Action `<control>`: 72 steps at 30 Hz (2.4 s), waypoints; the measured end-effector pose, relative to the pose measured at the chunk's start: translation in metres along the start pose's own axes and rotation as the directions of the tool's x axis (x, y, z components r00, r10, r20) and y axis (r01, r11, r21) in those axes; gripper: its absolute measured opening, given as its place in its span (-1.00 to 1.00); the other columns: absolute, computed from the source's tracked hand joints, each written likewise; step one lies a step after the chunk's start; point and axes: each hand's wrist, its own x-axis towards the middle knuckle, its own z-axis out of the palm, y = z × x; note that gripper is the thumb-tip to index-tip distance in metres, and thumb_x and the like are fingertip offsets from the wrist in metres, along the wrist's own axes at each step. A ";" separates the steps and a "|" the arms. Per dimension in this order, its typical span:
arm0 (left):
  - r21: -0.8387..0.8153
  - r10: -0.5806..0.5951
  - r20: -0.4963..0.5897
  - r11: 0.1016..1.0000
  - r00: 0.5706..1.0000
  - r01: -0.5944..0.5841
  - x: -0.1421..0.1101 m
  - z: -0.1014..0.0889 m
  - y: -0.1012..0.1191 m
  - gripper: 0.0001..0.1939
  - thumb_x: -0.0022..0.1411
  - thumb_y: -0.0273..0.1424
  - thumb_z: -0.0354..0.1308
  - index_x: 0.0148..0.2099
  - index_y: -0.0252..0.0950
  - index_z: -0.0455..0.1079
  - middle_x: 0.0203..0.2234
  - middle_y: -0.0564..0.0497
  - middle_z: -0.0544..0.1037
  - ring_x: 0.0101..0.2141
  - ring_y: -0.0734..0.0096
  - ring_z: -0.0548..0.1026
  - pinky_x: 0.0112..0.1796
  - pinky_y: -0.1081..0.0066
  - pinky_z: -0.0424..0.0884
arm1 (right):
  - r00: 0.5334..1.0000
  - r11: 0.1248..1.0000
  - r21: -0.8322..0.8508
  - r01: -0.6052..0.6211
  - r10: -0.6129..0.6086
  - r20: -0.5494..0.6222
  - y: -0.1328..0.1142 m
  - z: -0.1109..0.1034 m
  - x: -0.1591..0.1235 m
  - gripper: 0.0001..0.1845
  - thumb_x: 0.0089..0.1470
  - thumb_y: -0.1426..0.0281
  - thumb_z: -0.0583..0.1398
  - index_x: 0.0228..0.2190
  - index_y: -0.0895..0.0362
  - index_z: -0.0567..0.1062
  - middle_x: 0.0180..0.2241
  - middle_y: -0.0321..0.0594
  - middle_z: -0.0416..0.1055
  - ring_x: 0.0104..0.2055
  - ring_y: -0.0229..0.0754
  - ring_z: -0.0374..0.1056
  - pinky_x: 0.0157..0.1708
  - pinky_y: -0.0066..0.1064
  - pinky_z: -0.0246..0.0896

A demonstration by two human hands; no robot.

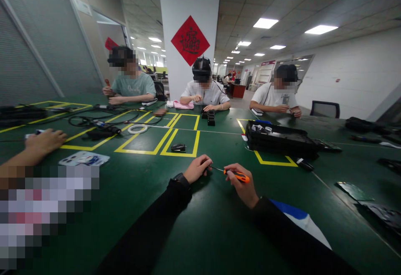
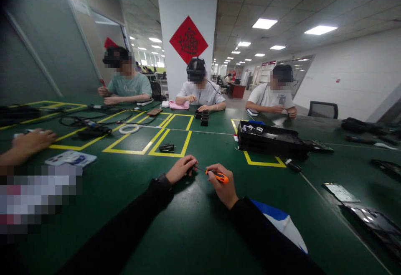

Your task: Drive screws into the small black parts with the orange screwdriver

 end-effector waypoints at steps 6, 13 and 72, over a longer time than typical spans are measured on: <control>0.115 0.038 -0.036 0.993 0.999 -0.034 -0.002 0.000 0.003 -0.69 0.10 -0.16 -0.03 -0.30 -0.32 0.30 -0.55 0.09 0.39 -0.64 0.60 0.28 -0.56 0.54 0.21 | 0.997 0.996 0.063 -0.065 0.068 -0.033 0.002 0.000 0.002 -0.80 0.02 0.33 0.07 -0.36 0.17 0.41 -0.55 -0.28 0.34 -0.58 -0.33 0.26 -0.62 -0.52 0.14; 0.260 0.132 -0.101 0.960 0.986 -0.102 -0.003 0.000 0.005 -0.72 -0.02 -0.20 0.12 -0.34 -0.31 0.34 -0.49 0.06 0.41 -0.45 0.46 0.34 -0.37 0.47 0.24 | 0.991 0.989 0.078 -0.128 0.124 0.056 0.009 0.002 0.004 -0.79 0.01 0.30 0.08 -0.37 0.18 0.41 -0.56 -0.30 0.33 -0.58 -0.34 0.24 -0.63 -0.53 0.11; 0.159 0.133 -0.180 0.982 0.975 -0.104 -0.007 -0.006 0.018 -0.63 0.14 -0.14 -0.10 -0.42 -0.34 0.32 -0.59 0.06 0.38 -0.56 0.54 0.29 -0.49 0.52 0.21 | 0.991 0.995 -0.096 -0.015 0.002 -0.136 0.018 0.004 0.013 -0.65 -0.03 0.31 0.13 -0.16 0.12 0.31 -0.21 -0.15 0.34 -0.23 -0.17 0.29 -0.27 -0.32 0.23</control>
